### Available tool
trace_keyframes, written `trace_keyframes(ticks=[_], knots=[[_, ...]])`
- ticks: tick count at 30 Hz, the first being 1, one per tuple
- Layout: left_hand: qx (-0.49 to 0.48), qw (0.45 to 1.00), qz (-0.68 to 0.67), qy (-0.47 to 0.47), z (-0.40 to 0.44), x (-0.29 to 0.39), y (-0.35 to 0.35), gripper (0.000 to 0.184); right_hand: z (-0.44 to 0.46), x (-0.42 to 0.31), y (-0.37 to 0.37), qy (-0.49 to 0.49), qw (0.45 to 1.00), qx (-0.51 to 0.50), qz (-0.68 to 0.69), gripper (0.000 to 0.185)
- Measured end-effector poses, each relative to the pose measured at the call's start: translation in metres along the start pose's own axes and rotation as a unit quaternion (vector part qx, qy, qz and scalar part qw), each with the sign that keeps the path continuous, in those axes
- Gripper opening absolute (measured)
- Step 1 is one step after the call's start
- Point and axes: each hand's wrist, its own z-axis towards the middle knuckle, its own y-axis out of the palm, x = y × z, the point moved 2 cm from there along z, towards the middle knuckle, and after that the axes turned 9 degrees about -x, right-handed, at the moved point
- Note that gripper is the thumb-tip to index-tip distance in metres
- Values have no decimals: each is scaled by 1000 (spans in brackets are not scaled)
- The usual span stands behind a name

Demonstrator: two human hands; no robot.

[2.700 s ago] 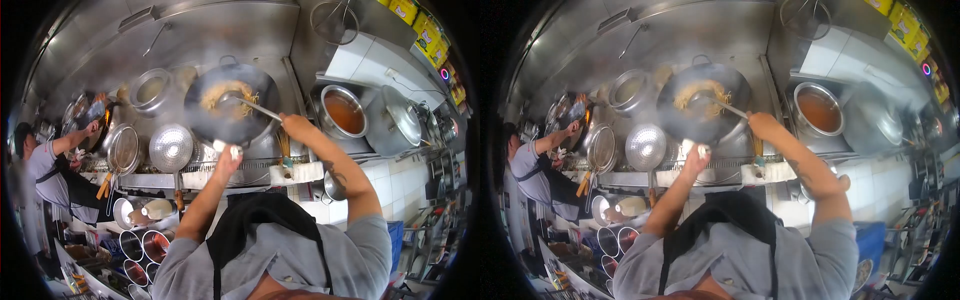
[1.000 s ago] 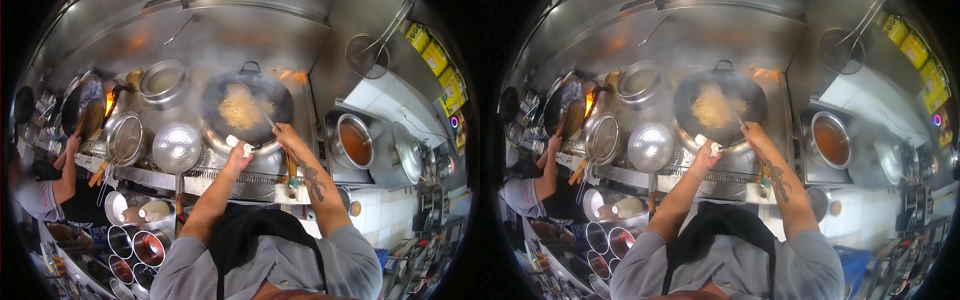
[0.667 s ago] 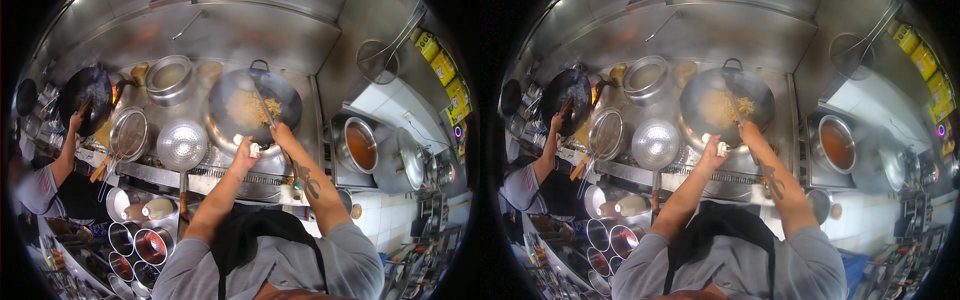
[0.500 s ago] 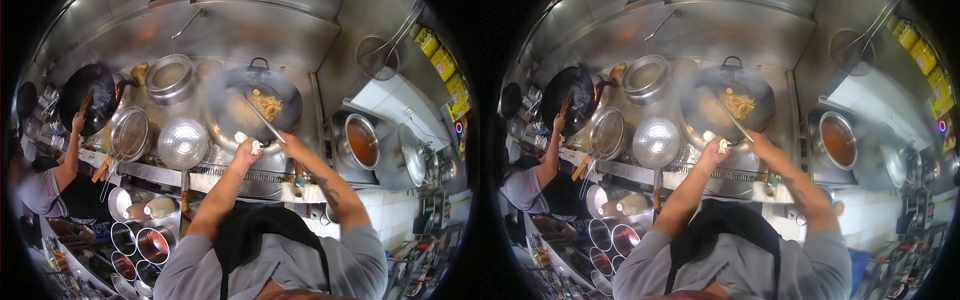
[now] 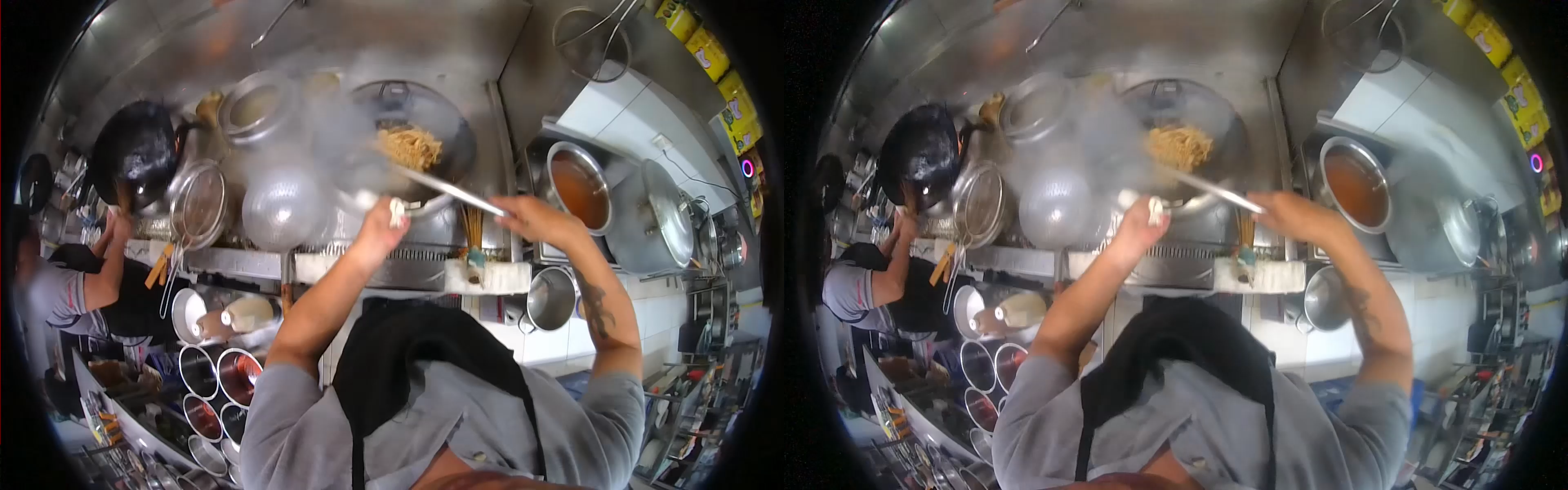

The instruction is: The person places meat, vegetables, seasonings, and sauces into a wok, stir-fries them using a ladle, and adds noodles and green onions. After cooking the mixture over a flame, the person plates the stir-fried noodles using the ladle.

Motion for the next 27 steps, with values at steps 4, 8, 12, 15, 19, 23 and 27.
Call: trace_keyframes(ticks=[4, 8, 12, 15, 19, 23, 27], knots=[[46, 998, 6, -29, -29, 1, 35, 17, 0, 18, -4, 79, 993, -90, 23, 46], [7, 1000, 22, 2, -9, -24, -13, 13, 33, 50, 16, 40, 996, 49, -70, 33], [35, 996, 45, -64, -37, -68, -62, 15, 19, 26, 2, 95, 991, 55, -75, 34], [35, 998, 6, -42, -50, -47, -18, 20, 18, 36, 2, 55, 996, 28, -71, 39], [-4, 1000, -11, -10, 7, -8, -2, 19, 36, 38, 10, 84, 994, 14, -67, 42], [24, 995, 95, 6, -19, -63, -74, 14, 44, 31, 29, 126, 978, 104, -130, 36], [33, 998, 49, -24, -57, -65, -57, 13, 28, 8, 30, 83, 958, 155, -225, 26]])
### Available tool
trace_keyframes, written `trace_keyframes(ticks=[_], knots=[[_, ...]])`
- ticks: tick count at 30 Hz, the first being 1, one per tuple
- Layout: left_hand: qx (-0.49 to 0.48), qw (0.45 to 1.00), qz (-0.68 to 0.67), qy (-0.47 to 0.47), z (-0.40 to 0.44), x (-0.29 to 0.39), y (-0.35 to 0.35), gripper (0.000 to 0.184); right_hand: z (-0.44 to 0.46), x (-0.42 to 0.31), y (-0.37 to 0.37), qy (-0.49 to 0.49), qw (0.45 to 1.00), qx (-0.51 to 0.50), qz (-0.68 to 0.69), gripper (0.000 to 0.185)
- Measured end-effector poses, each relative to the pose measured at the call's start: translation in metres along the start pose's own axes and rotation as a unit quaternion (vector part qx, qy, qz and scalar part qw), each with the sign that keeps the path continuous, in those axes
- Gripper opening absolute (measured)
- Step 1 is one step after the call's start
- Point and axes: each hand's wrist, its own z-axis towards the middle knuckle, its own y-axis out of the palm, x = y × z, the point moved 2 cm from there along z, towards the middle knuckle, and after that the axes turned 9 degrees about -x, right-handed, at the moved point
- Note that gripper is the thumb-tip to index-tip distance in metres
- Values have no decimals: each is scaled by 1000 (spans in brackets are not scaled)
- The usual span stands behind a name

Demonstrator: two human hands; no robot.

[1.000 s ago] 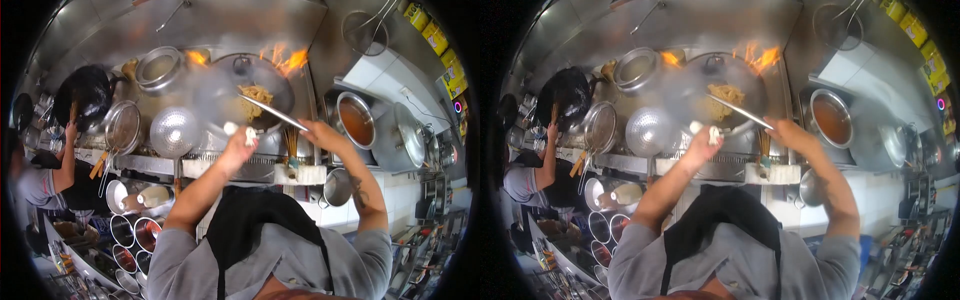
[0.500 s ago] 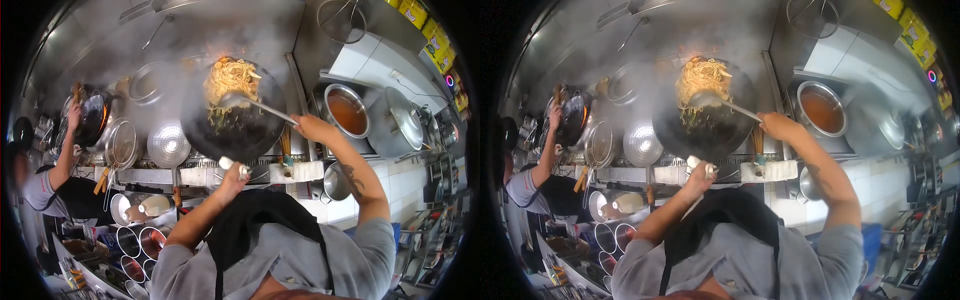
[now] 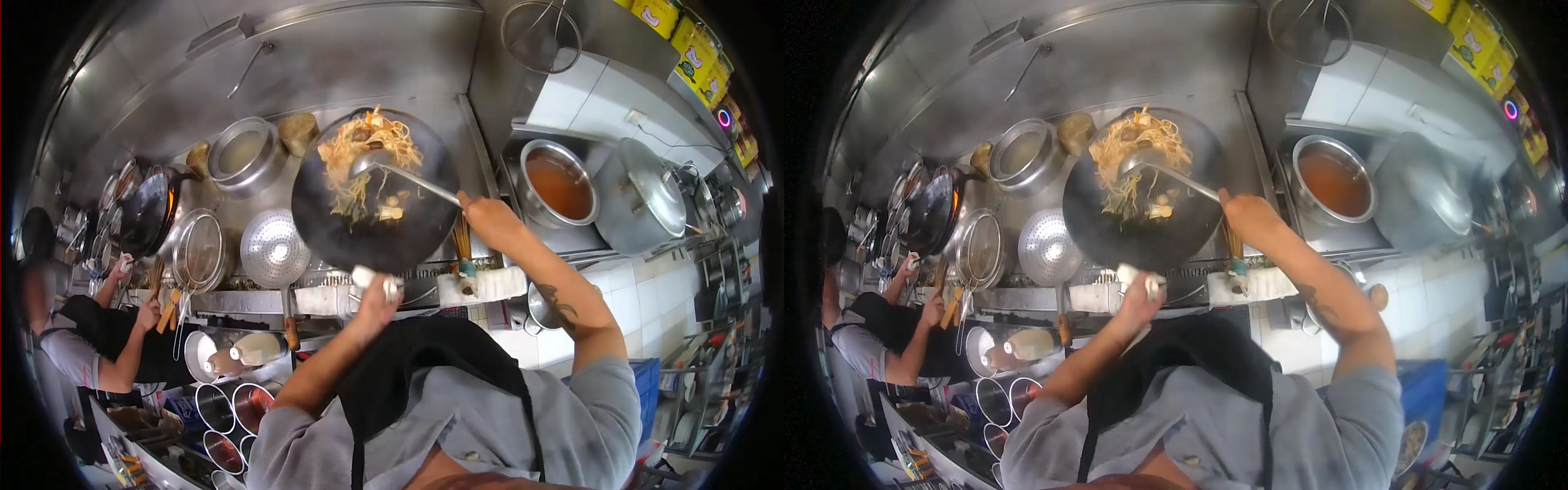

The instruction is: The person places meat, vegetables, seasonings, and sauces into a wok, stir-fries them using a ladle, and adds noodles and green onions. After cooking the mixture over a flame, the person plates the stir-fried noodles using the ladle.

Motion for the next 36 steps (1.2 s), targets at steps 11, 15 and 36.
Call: trace_keyframes(ticks=[11, 15, 36], knots=[[-2, 999, -35, -21, 39, 85, 57, 13, -18, 19, -20, 7, 964, -185, 190, 36], [-51, 998, 25, 34, 69, 59, 8, 8, 19, 25, 17, 22, 989, -89, 120, 29], [-6, 1000, -26, 5, 92, 102, 43, 8, 150, 49, 101, 196, 931, 17, 308, 27]])
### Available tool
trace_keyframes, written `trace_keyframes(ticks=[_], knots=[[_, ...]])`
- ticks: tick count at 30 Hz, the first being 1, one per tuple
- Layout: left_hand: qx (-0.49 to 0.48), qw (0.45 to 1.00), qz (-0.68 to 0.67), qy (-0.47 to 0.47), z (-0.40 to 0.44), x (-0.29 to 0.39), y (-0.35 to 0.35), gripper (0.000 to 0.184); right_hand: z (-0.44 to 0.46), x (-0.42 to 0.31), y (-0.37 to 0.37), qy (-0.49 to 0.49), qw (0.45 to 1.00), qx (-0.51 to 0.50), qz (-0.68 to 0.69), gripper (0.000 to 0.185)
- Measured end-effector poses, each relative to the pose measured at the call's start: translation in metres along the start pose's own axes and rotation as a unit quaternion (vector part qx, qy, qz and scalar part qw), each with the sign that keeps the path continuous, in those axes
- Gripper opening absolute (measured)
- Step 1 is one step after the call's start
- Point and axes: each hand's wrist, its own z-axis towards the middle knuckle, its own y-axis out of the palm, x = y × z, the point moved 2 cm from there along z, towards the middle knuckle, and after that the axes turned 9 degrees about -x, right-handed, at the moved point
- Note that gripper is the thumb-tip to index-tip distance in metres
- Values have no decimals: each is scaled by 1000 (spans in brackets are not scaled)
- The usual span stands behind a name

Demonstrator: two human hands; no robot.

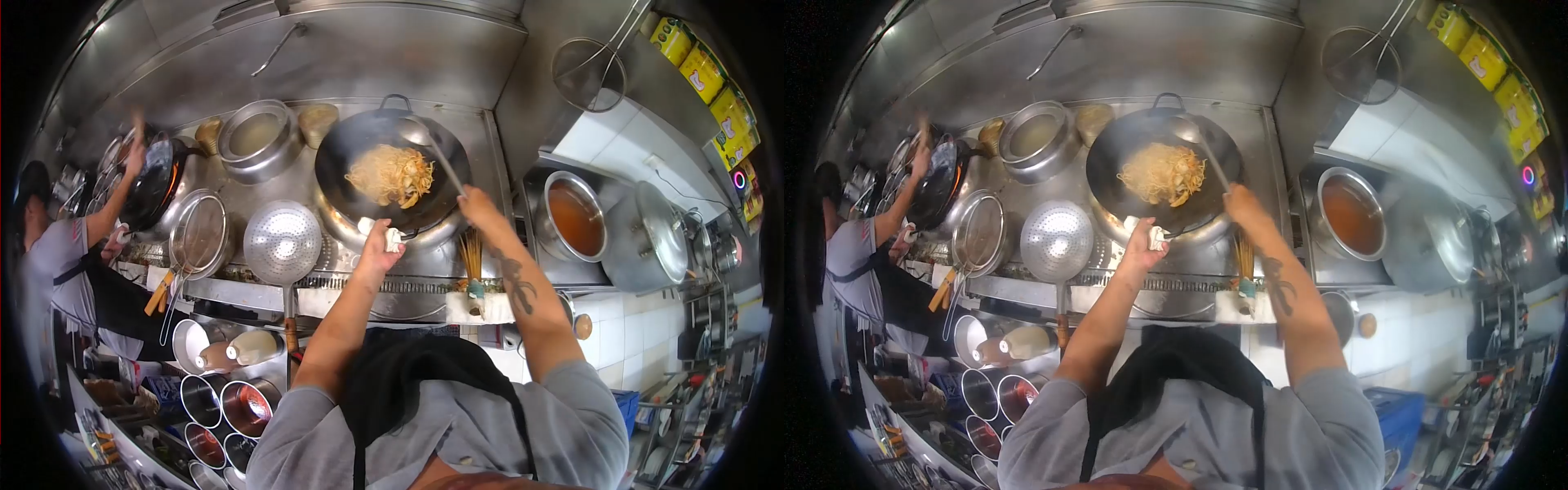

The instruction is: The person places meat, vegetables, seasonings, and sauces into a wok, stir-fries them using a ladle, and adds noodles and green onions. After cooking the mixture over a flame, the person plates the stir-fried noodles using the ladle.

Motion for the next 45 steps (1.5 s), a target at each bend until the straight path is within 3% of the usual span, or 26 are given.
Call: trace_keyframes(ticks=[3, 6, 8, 10, 12, 13, 16, 17, 19, 21, 22, 23, 24, 26, 27, 30, 34, 36, 37, 38, 39, 41, 45], knots=[[10, 1000, 5, -17, 16, -5, -17, 10, -29, -66, 21, 24, 983, -136, 120, 26], [10, 999, 10, -43, 35, -3, -28, 9, -63, -46, 32, -152, 982, -113, 22, 32], [9, 998, 15, -53, 38, -3, -31, 8, -72, 14, 28, -246, 964, -76, -69, 38], [-7, 999, 22, -37, 39, -1, -31, 6, -107, 7, -32, -154, 959, -158, -177, 49], [4, 1000, 1, 5, 38, -11, -39, 5, -110, 18, -56, -189, 930, -94, -301, 47], [-23, 999, -15, 19, 11, -15, -24, 6, -126, 2, -68, -239, 924, -52, -294, 43], [-20, 999, -22, -15, -54, -26, 21, 10, -157, -16, -91, -220, 953, -66, -197, 40], [15, 1000, 0, -10, -56, -31, 19, 13, -163, -19, -95, -214, 959, -102, -154, 40], [-2, 1000, -12, 13, -46, -25, 23, 12, -173, -27, -107, -201, 961, -175, -71, 40], [-6, 999, 18, 37, -60, -20, 32, 16, -204, -43, -122, -156, 953, -242, -99, 41], [-71, 996, 14, 51, -66, -28, 26, 19, -207, -48, -132, -136, 949, -260, -114, 41], [-50, 999, 10, 6, -61, -33, 22, 19, -208, -43, -134, -154, 940, -287, -105, 41], [-23, 999, 2, -40, -68, -37, 25, 19, -207, -45, -135, -93, 940, -312, -101, 41], [4, 1000, -5, -23, -74, -35, 38, 17, -198, -56, -134, 30, 927, -364, -88, 40], [6, 999, -28, -17, -70, -31, 39, 13, -186, -47, -124, 24, 939, -331, -91, 39], [2, 1000, -6, 23, -50, -61, -9, 13, -145, -9, -80, -163, 963, -172, -128, 40], [-34, 998, 18, -42, -91, -115, -56, 14, -153, -9, -87, -174, 963, -159, -130, 39], [-4, 1000, 14, -23, -97, -93, -22, 15, -156, 3, -90, -208, 954, -170, -133, 38], [-27, 998, -53, -23, -84, -75, -9, 16, -176, -43, -113, -7, 953, -288, -100, 32], [7, 999, -48, 15, -77, -57, 11, 15, -169, -40, -108, -48, 955, -267, -116, 32], [-88, 994, -47, 32, -56, -42, 12, 13, -158, -31, -100, -89, 956, -244, -133, 31], [-62, 998, -22, 24, -26, -48, -26, 12, -136, -10, -76, -172, 959, -171, -149, 30], [-31, 999, 11, -17, -82, -104, -62, 13, -156, -23, -80, -135, 967, -160, -147, 28]])
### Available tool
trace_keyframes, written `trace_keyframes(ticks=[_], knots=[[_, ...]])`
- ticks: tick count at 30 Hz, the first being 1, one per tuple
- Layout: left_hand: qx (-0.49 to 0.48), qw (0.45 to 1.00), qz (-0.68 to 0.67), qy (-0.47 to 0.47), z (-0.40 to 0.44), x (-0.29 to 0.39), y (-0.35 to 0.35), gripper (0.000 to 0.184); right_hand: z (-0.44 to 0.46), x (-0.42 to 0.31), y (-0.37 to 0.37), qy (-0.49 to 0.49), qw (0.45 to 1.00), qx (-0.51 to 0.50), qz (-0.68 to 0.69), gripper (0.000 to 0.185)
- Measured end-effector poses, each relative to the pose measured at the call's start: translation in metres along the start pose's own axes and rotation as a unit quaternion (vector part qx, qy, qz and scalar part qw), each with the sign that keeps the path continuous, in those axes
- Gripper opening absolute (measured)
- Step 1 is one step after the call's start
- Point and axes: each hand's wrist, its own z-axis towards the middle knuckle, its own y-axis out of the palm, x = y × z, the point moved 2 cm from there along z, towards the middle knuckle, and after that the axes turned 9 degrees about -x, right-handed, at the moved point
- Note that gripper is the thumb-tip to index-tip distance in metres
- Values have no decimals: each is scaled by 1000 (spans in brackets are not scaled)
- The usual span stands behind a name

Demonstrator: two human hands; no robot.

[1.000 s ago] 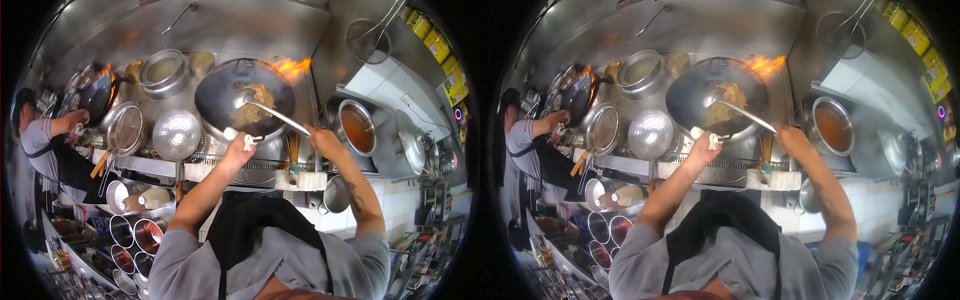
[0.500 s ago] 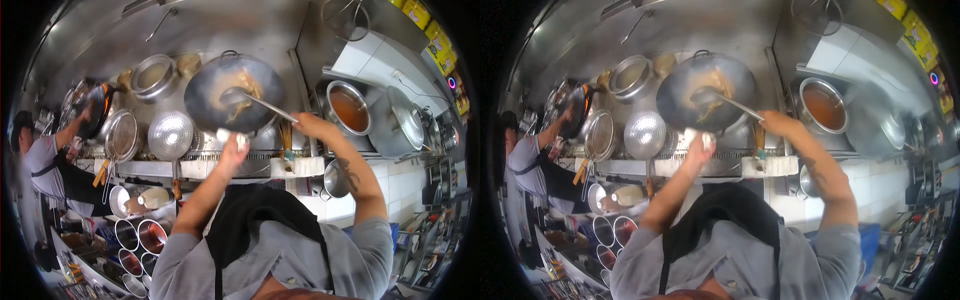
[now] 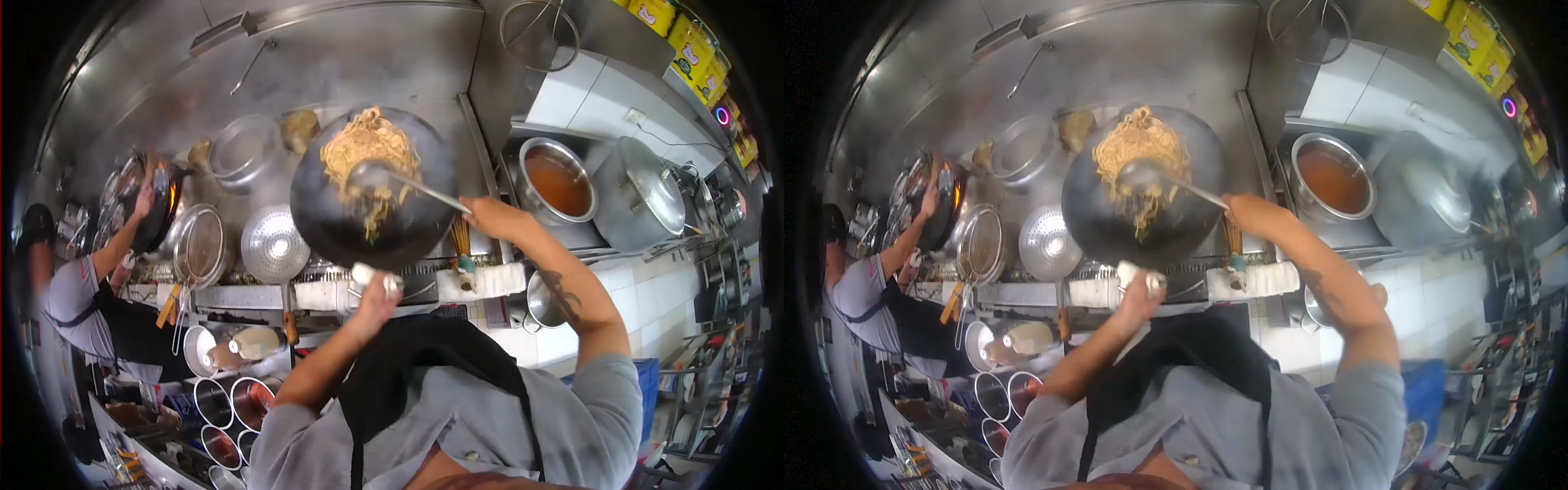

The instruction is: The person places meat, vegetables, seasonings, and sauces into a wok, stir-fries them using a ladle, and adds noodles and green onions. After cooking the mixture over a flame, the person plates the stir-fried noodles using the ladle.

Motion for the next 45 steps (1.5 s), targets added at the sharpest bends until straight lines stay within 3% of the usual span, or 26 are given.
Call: trace_keyframes(ticks=[3, 5, 7, 8, 10, 11, 12, 14, 17, 21, 22, 25, 27, 29, 30, 33, 34, 37, 39, 40, 41, 45], knots=[[11, 999, -39, -27, -7, 22, 24, 15, -10, 7, -4, -71, 997, -19, -16, 29], [52, 998, -24, 19, 11, 64, 62, 17, 0, 4, -3, -54, 998, -26, -31, 27], [-31, 999, -29, 34, 56, 78, 36, 16, 10, -5, 3, -23, 999, -5, -44, 26], [-74, 996, 13, 52, 68, 70, 11, 18, 17, -5, 11, 3, 999, 19, -48, 26], [-29, 995, 78, 50, 41, 36, -9, 16, 31, 6, 21, 11, 989, 87, -115, 30], [22, 998, 41, -39, 33, 21, -30, 14, 25, 0, 20, 4, 986, 104, -134, 30], [-48, 997, 55, -38, 30, 7, -57, 14, 17, -10, 16, -4, 981, 122, -153, 29], [-15, 999, 46, -8, 8, 11, -28, 13, 11, -14, 10, -35, 970, 151, -185, 29], [-47, 998, -36, 24, 37, 55, 12, 15, -7, -30, -7, -43, 987, 90, -130, 21], [-27, 1000, -13, -6, 60, 85, 28, 14, -39, -36, -26, -55, 997, -21, -43, 33], [-32, 999, -13, -2, 52, 91, 44, 14, -44, -31, -29, -98, 994, -30, -42, 40], [-3, 999, -37, 6, 38, 91, 52, 12, -41, -41, -40, 64, 984, -164, 30, 42], [1, 999, -28, 26, 69, 97, 30, 11, -33, -35, -28, 37, 991, -123, 29, 43], [26, 999, -27, -6, 30, 89, 61, 14, -31, -25, -20, 2, 995, -99, -14, 43], [8, 999, -31, -12, 19, 86, 70, 14, -24, 4, -8, -71, 996, -59, -18, 42], [29, 999, -40, -23, 12, 93, 80, 14, -16, -25, -34, 56, 987, -150, 31, 43], [2, 999, -40, -19, 26, 94, 69, 13, 9, 18, -7, -77, 996, -17, -34, 41], [-22, 996, 42, 72, 34, 59, 22, 11, 20, -11, -12, 29, 997, 3, -70, 34], [-40, 998, 20, -37, 20, 24, -19, 10, 12, -12, -14, 13, 993, 49, -106, 34], [27, 999, 44, 0, 4, 14, -17, 10, -1, -19, -24, 10, 992, 66, -111, 35], [-18, 999, 41, 0, 6, 11, -25, 10, -12, -24, -27, 6, 991, 75, -115, 36], [4, 998, 27, 53, 43, 74, 18, 12, -36, -10, -40, 17, 995, 82, -55, 38]])
